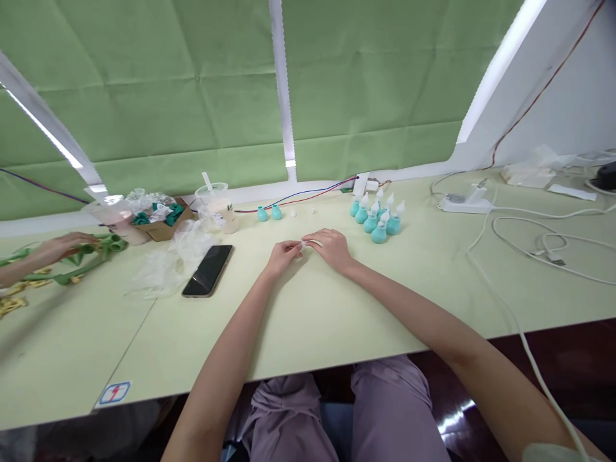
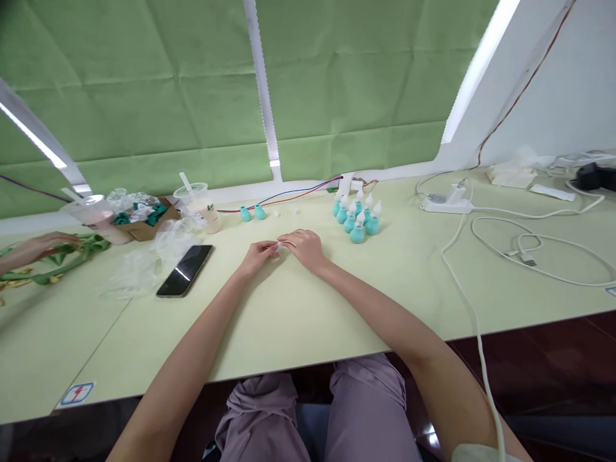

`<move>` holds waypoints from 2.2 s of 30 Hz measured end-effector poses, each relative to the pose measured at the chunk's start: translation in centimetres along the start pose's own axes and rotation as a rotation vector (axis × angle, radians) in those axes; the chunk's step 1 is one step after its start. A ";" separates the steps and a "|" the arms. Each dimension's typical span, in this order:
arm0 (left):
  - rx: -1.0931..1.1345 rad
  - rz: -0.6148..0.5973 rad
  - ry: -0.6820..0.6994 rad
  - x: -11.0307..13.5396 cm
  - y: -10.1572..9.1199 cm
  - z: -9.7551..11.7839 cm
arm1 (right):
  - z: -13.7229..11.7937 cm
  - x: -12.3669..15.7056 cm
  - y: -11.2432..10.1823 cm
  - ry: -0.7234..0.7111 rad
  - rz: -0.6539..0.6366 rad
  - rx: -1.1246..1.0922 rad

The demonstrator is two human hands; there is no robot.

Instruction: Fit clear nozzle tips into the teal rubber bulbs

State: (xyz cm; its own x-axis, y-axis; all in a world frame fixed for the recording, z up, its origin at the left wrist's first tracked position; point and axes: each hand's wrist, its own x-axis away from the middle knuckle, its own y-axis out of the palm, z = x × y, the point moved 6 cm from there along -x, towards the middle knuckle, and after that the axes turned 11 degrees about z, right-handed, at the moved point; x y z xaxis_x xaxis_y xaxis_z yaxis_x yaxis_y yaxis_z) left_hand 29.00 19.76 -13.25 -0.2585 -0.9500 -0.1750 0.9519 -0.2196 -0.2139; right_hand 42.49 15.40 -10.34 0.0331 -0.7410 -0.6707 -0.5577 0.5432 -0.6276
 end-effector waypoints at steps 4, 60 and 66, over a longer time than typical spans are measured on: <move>-0.011 -0.009 0.037 0.1 0.2 0.4 | 0.1 0.0 -0.1 0.011 0.045 -0.046; -0.183 0.064 0.240 0.4 0.2 2.1 | 2.4 -0.1 2.7 0.705 -0.144 -1.160; -0.382 0.258 0.447 1.3 0.0 3.6 | 2.4 -0.4 2.8 0.732 -0.092 -1.174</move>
State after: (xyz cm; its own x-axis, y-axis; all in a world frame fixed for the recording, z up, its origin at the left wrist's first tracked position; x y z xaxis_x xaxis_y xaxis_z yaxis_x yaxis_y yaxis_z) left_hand 29.24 17.75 -9.97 -0.1516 -0.7597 -0.6323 0.8880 0.1763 -0.4247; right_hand 42.87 18.20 -12.80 -0.1274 -0.9901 -0.0585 -0.9531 0.1059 0.2836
